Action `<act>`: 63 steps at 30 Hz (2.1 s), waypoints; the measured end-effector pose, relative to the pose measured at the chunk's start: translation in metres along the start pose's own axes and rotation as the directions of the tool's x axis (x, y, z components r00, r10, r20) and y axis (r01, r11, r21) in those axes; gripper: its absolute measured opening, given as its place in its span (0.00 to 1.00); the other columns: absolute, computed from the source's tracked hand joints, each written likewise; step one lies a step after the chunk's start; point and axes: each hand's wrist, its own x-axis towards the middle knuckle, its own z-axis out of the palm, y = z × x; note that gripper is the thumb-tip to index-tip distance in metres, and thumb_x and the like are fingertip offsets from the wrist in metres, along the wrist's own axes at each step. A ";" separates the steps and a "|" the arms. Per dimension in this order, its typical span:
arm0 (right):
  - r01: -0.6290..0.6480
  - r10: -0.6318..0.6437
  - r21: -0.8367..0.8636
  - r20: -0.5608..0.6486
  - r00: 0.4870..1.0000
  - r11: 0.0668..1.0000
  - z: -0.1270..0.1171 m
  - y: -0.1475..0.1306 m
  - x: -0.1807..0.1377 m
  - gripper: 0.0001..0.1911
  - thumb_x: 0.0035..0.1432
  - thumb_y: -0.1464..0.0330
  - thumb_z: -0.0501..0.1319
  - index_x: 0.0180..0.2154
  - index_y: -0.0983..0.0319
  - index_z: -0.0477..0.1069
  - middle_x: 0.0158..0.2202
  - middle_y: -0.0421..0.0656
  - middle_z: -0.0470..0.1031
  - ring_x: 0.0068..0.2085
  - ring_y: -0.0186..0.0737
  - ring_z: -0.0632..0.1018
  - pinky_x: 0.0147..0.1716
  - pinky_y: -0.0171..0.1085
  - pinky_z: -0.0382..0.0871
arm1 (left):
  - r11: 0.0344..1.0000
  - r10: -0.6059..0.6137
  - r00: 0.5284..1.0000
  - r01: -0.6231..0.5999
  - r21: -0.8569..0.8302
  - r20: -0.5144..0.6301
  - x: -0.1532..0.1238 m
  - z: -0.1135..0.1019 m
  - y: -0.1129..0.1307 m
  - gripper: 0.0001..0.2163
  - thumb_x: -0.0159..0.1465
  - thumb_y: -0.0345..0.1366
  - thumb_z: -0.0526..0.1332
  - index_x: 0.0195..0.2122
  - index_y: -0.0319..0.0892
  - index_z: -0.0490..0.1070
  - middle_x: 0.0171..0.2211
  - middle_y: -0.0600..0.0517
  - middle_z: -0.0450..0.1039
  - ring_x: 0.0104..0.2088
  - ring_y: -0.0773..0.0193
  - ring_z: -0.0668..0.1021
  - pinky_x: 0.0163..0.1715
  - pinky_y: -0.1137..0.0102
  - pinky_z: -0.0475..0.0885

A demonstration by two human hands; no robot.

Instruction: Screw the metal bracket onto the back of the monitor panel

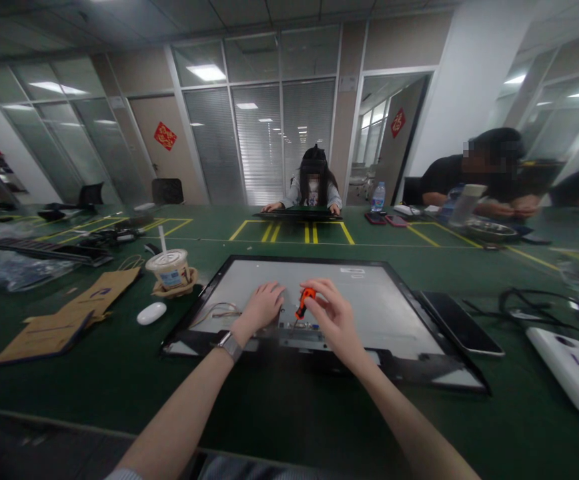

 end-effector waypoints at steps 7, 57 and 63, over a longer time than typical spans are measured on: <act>-0.114 0.115 0.078 -0.009 0.993 0.990 -0.004 0.006 0.003 0.13 0.64 0.61 0.63 0.49 0.51 0.78 0.42 0.42 0.80 0.44 0.42 0.81 0.47 0.43 0.76 | 1.000 -0.008 1.000 0.008 -0.007 -0.006 -0.001 0.001 -0.001 0.19 0.73 0.36 0.49 0.62 0.42 0.66 0.65 0.43 0.65 0.64 0.53 0.68 0.64 0.57 0.62; -0.065 0.059 -0.051 -0.110 0.992 0.997 -0.006 0.004 0.004 0.10 0.59 0.60 0.67 0.41 0.55 0.81 0.36 0.42 0.77 0.38 0.42 0.79 0.39 0.41 0.77 | 1.000 0.004 1.000 -0.004 -0.006 -0.001 0.001 0.003 -0.001 0.19 0.72 0.36 0.50 0.62 0.42 0.66 0.65 0.43 0.64 0.64 0.52 0.67 0.63 0.55 0.62; -0.037 0.037 -0.048 -0.008 0.999 0.998 -0.001 -0.002 -0.001 0.15 0.66 0.62 0.60 0.53 0.54 0.76 0.46 0.45 0.80 0.45 0.45 0.81 0.47 0.46 0.76 | 1.000 0.006 1.000 -0.006 0.010 -0.015 0.000 0.003 -0.001 0.19 0.73 0.36 0.49 0.62 0.42 0.66 0.65 0.43 0.65 0.64 0.53 0.68 0.64 0.56 0.62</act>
